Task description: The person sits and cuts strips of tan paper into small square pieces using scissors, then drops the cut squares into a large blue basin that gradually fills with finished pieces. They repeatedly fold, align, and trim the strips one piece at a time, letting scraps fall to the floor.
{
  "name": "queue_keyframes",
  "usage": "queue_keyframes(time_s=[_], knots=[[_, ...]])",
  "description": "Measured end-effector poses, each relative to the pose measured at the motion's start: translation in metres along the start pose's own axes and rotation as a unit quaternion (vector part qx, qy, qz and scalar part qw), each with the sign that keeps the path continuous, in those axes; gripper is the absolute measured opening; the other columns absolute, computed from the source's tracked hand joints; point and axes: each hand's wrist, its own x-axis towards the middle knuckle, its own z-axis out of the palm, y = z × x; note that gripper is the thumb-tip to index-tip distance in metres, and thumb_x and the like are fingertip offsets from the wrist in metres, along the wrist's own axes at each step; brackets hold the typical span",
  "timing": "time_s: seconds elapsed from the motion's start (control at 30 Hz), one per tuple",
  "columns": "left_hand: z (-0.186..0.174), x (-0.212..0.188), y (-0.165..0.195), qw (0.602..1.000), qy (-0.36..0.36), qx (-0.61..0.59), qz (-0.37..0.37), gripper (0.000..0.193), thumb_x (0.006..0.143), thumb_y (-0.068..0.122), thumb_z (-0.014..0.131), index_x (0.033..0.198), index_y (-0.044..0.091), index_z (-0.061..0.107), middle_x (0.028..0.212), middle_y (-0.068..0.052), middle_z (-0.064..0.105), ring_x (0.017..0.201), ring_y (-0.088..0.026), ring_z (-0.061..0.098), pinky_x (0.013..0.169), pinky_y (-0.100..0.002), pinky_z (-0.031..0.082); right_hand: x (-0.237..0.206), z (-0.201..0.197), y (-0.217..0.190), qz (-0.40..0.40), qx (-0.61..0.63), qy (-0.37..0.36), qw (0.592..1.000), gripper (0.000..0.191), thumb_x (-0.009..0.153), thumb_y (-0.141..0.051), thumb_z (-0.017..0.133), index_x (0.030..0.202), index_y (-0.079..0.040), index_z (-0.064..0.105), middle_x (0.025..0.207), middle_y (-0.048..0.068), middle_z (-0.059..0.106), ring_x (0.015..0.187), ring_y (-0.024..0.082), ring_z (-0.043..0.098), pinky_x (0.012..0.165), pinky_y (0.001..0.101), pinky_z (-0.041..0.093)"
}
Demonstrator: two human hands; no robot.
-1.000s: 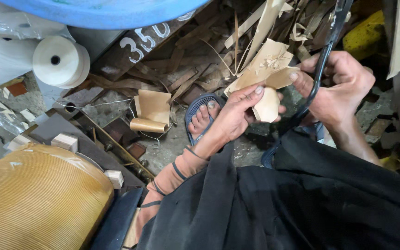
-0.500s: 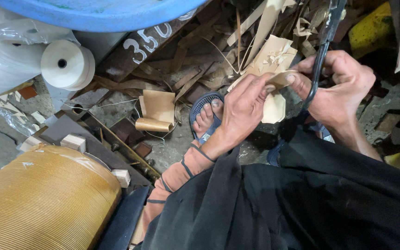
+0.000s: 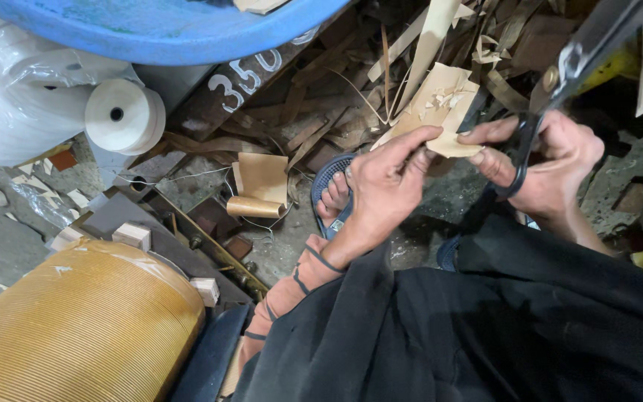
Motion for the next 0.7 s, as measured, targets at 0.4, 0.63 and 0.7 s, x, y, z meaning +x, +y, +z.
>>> queue_keyframes(time_s=[0.4,0.63,0.7], knots=[[-0.014,-0.005,-0.031,0.964,-0.055,-0.249,0.071,0.021,0.090,0.004,0.082,0.109,0.001,0.075,0.128,-0.015,0.072,0.102,-0.014,0.073,0.087,-0.025,0.062,-0.005,0.009,-0.005,0.023,-0.001,0.002,1.000,0.025,0.099,-0.015,0.081,0.102,0.006,0.067,0.087,0.014,0.075,0.076,0.015,0.077,0.064,0.0227,0.060],[-0.009,-0.002,-0.016,0.989,0.029,-0.119,0.087,0.010,0.086,0.001,0.079,0.093,0.001,0.073,0.115,-0.014,0.077,0.102,-0.013,0.074,0.089,-0.027,0.059,-0.007,0.017,-0.015,0.057,-0.164,0.029,0.984,0.027,0.094,-0.010,0.088,0.098,0.006,0.067,0.082,0.013,0.072,0.068,0.013,0.069,0.060,0.0227,0.054],[-0.008,-0.001,-0.016,0.989,0.028,-0.138,0.049,0.007,0.087,0.001,0.078,0.089,0.000,0.071,0.114,-0.015,0.077,0.099,-0.013,0.074,0.086,-0.026,0.059,-0.008,0.020,-0.020,0.046,-0.196,0.026,0.979,0.028,0.093,-0.012,0.089,0.099,0.007,0.068,0.082,0.014,0.072,0.066,0.013,0.067,0.057,0.0230,0.052]])
